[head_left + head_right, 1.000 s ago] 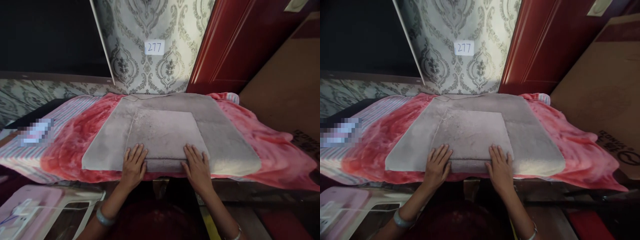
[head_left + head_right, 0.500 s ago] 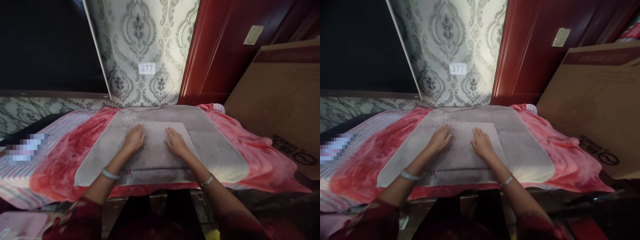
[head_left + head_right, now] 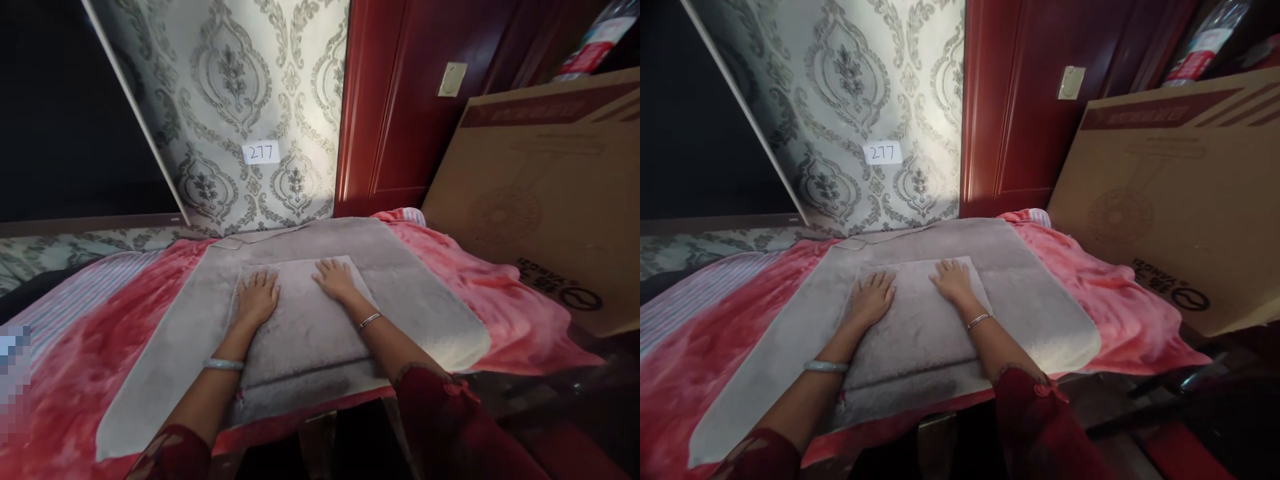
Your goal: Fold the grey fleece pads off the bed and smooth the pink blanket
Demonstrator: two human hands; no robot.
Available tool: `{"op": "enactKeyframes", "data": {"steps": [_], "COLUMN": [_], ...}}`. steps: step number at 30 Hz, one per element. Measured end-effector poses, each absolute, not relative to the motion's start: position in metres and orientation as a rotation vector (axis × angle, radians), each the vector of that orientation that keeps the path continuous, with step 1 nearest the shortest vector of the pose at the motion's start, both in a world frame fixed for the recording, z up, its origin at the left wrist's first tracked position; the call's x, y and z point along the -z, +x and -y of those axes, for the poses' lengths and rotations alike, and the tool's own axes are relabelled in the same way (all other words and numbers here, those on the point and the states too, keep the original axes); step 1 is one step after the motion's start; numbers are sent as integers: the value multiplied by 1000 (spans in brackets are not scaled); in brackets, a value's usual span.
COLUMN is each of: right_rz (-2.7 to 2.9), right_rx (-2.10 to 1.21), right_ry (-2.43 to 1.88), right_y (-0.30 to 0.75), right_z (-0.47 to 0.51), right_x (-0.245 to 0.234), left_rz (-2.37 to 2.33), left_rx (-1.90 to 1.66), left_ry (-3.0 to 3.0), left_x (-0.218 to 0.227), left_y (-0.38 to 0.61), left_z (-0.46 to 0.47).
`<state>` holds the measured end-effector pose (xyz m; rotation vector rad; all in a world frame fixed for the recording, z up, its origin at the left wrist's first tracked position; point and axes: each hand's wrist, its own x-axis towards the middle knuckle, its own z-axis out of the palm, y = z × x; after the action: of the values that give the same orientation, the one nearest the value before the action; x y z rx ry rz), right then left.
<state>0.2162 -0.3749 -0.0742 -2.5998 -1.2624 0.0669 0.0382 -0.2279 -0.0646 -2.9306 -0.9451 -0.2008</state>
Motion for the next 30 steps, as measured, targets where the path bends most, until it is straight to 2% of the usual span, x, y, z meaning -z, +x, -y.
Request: {"op": "enactKeyframes", "data": {"steps": [6,12,16,20,30], "right_rz": [972,775,1098,1455,1410], "right_rx": [-136,-106,72,33,6], "right_ry": [-2712,-2792,-2650,-2455,-2369], "right_y": [259,252,203,153,150], "right_z": [405,423,416,409,415], "right_x": [75,62,60,75,77], "left_rz": [957,971,951,962,949], "left_rx": [164,204,230,245,491], "left_ry": [-2950,-2948,-2947,-2937,-2926], "left_x": [62,59,60,62,48], "left_y": [40,37,37,37,29], "left_z": [228,232,232,231,239]}}
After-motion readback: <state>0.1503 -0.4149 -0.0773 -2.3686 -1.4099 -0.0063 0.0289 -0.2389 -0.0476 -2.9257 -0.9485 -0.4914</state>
